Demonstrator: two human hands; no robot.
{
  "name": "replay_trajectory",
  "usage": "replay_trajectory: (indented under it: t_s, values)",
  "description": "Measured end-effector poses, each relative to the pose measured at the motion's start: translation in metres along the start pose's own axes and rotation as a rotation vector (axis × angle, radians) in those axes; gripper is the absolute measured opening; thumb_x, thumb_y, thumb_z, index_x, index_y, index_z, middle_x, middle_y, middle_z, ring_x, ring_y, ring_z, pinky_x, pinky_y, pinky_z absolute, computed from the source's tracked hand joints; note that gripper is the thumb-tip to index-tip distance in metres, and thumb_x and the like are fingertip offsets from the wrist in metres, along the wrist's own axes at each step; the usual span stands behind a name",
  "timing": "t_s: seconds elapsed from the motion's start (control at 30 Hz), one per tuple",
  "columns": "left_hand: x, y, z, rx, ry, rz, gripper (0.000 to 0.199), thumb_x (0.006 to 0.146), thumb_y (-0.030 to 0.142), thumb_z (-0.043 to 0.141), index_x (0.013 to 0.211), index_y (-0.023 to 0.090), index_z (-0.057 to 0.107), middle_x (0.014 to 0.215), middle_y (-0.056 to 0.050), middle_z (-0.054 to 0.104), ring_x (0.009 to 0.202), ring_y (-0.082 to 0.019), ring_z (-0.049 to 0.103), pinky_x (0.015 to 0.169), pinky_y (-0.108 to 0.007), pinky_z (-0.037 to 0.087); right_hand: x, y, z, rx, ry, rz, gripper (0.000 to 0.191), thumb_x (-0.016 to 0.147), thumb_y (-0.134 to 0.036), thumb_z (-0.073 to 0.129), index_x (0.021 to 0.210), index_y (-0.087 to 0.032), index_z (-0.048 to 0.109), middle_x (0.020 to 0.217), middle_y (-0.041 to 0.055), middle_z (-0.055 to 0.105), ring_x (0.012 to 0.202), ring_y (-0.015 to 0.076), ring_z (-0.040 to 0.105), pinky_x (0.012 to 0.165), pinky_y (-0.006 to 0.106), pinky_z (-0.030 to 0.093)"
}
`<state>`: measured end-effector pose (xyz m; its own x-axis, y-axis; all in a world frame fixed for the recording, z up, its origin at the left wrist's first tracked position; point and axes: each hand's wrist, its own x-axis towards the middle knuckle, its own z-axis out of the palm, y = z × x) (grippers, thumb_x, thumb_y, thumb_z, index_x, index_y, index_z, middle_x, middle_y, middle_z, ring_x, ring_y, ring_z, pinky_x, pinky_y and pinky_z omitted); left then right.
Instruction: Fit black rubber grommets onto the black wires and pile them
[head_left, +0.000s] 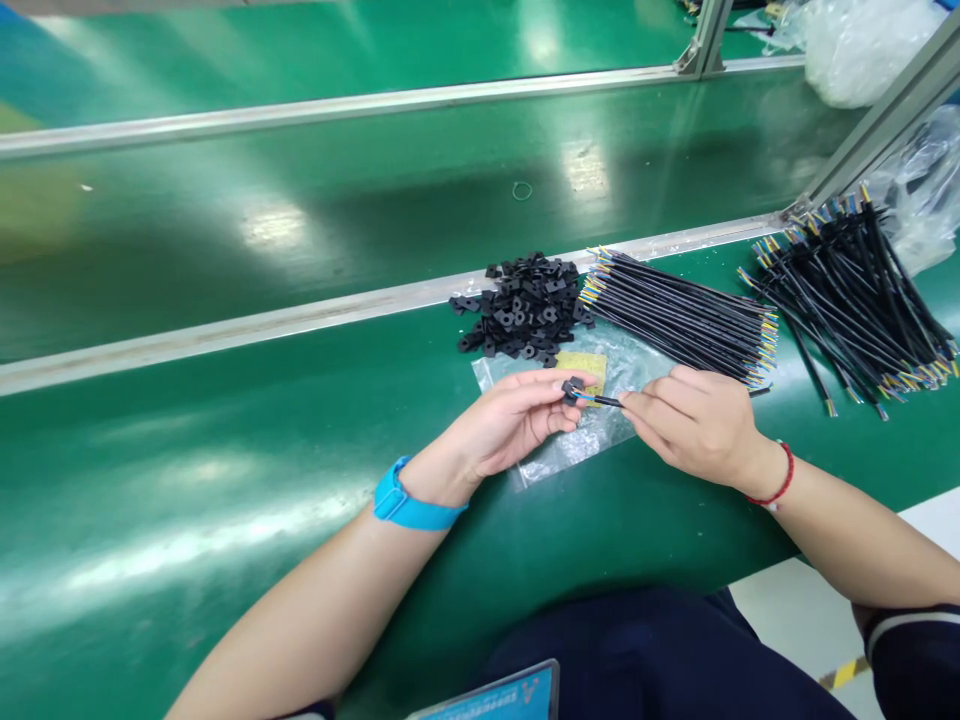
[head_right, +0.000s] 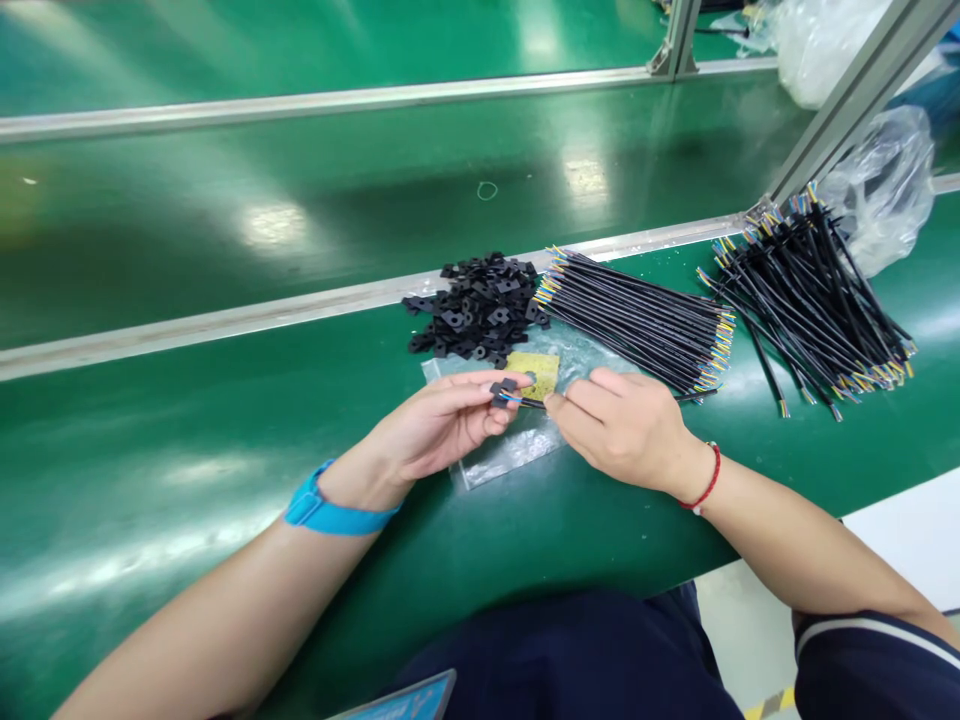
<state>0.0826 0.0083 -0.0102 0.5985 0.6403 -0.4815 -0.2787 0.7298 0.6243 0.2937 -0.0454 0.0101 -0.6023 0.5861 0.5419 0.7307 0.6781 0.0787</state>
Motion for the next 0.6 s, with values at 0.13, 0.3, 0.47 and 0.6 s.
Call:
replay_trajectory:
  t_s: [0.13, 0.3, 0.47, 0.6]
  values:
    - [-0.0001, -0.0014, -0.0014, 0.057, 0.015, 0.069, 0.022, 0.067, 0.014, 0.073, 0.089, 0.010, 0.073, 0.061, -0.006, 0.069, 0.054, -0.010, 0.063, 0.055, -0.015, 0.052, 0.0000, 0.0007, -0.0004, -0.011, -0.042, 0.012, 0.014, 0.088, -0.021, 0.052, 0.090, -0.018, 0.066, 0.070, 0.0000, 0.060, 0.063, 0.0118, 0.045, 0.054, 0.027, 0.033]
    - [-0.0013, -0.0033, 0.0009, 0.168, 0.052, 0.192, 0.024, 0.066, 0.022, 0.076, 0.088, 0.014, 0.074, 0.063, -0.004, 0.069, 0.055, -0.009, 0.061, 0.060, -0.018, 0.052, 0.0007, 0.0009, -0.0017, -0.017, -0.086, 0.046, 0.016, 0.089, -0.021, 0.050, 0.089, -0.018, 0.066, 0.066, -0.0002, 0.057, 0.063, 0.0124, 0.043, 0.054, 0.028, 0.032]
    - [-0.0014, -0.0067, 0.0002, 0.392, 0.136, 0.336, 0.023, 0.071, 0.026, 0.071, 0.092, 0.017, 0.074, 0.076, -0.003, 0.069, 0.060, -0.011, 0.061, 0.068, -0.025, 0.052, 0.0007, -0.0006, -0.0009, 0.010, -0.119, 0.128, 0.019, 0.089, -0.021, 0.049, 0.085, -0.017, 0.067, 0.066, 0.0007, 0.055, 0.063, 0.0128, 0.044, 0.054, 0.028, 0.031]
    - [-0.0030, -0.0077, 0.0023, 0.605, 0.157, 0.456, 0.022, 0.074, 0.025, 0.068, 0.094, 0.018, 0.073, 0.081, -0.002, 0.066, 0.065, -0.011, 0.062, 0.073, -0.026, 0.051, 0.0005, -0.0034, 0.0034, 0.074, -0.119, 0.205, 0.021, 0.090, -0.023, 0.047, 0.084, -0.017, 0.067, 0.068, 0.0013, 0.056, 0.065, 0.0125, 0.048, 0.058, 0.026, 0.034]
